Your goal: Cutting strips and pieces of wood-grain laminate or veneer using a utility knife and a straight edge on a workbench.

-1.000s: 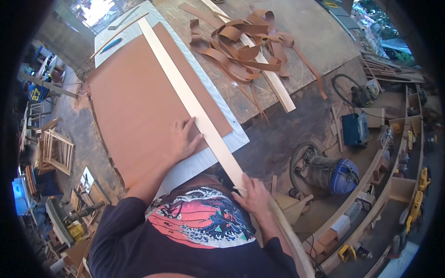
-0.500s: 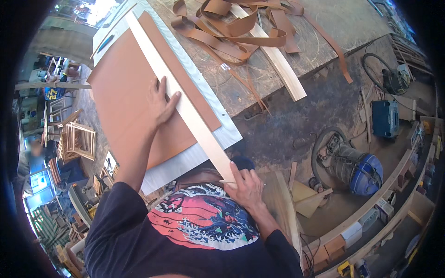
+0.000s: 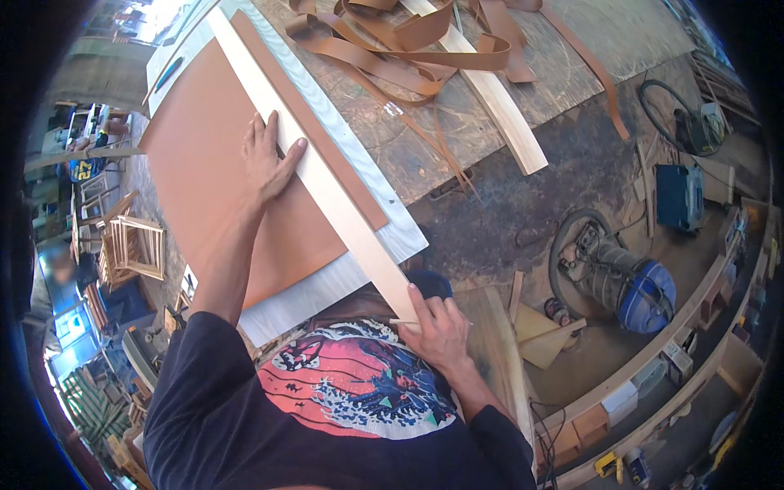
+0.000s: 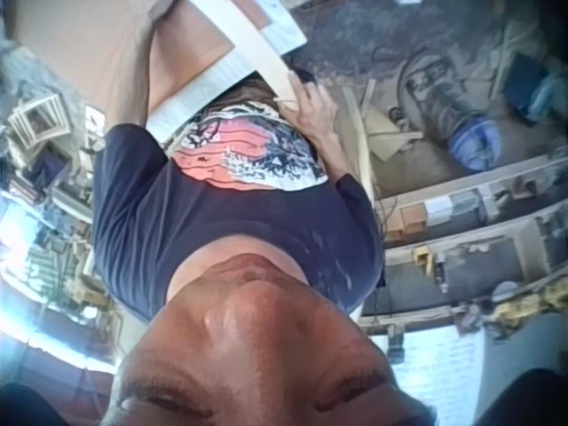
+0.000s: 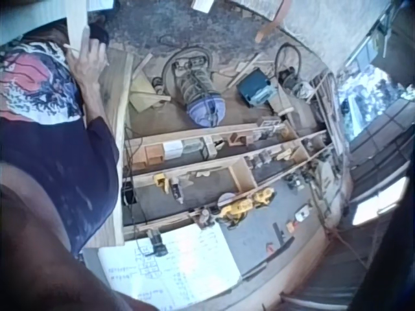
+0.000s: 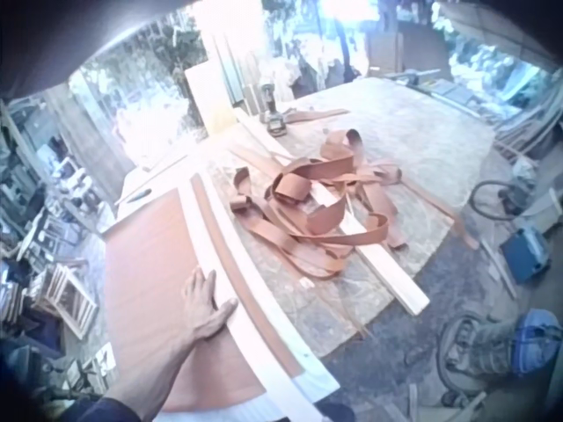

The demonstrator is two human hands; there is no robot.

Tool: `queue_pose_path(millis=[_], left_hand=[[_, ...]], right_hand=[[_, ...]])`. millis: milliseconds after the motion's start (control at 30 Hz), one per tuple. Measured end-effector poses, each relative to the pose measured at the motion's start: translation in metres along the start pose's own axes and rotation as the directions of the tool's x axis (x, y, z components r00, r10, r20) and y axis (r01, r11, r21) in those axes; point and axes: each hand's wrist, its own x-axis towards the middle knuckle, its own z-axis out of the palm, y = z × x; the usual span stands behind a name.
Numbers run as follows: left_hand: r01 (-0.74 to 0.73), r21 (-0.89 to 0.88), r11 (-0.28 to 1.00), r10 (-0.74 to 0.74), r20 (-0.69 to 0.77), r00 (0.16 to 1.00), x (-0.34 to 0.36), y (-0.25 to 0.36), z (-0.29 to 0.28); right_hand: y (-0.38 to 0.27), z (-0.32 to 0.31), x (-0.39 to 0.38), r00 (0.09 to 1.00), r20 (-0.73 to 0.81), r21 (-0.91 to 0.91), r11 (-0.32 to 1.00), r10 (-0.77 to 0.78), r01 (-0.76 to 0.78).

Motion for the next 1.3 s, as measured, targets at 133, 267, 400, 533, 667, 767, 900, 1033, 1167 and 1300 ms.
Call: queue_pose_path(millis=[133,267,400,533,667,767,900,1033,1167,1300], left_hand=[[-0.003,-0.026,1.000,0.003,0.004,1.000,0.000,-0.001,0.003],[-0.012,-0.025,1.000,0.012,0.011,1.000,0.006,0.002,0.004],[0.029,-0.012,1.000,-0.029,-0.030,0.999,0.004,-0.001,-0.003],[0.050,0.028,0.998,-0.050,0.008,0.999,0.003,-0.002,0.006],[0.087,-0.001,0.996,-0.087,-0.033,0.996,-0.005,0.003,-0.009],[0.043,0.003,0.999,-0.043,-0.043,0.998,0.000,0.007,0.000],[0.091,0.005,0.996,-0.091,0.017,0.996,-0.006,0.018,-0.004],[0.112,-0.047,0.993,-0.111,0.028,0.993,-0.002,0.007,-0.006],[0.058,-0.081,0.995,-0.059,-0.002,0.998,0.004,0.008,-0.003],[0.068,-0.029,0.997,-0.069,-0.044,0.997,0.000,0.002,0.001]], right_hand=[[0.000,-0.001,0.001,1.000,-0.001,-0.004,1.000,0.006,-0.006],[0.001,-0.001,0.003,0.999,0.028,-0.023,0.999,0.036,-0.035],[-0.004,-0.024,0.018,0.998,-0.060,0.082,0.997,-0.003,0.008],[-0.002,-0.075,0.044,0.874,-0.485,0.349,0.922,0.023,0.169],[-0.035,-0.142,0.074,0.450,-0.886,0.207,0.770,-0.115,0.604],[-0.082,-0.191,0.071,0.254,-0.951,0.138,0.495,-0.175,0.858],[-0.134,-0.217,0.077,0.038,-0.892,-0.130,0.335,-0.451,0.933],[-0.168,-0.206,0.111,-0.262,-0.914,-0.310,0.118,-0.310,0.943],[-0.175,-0.201,0.126,-0.365,-0.883,-0.407,0.095,-0.295,0.908],[-0.170,-0.192,0.147,-0.391,-0.877,-0.436,0.121,-0.278,0.892]])
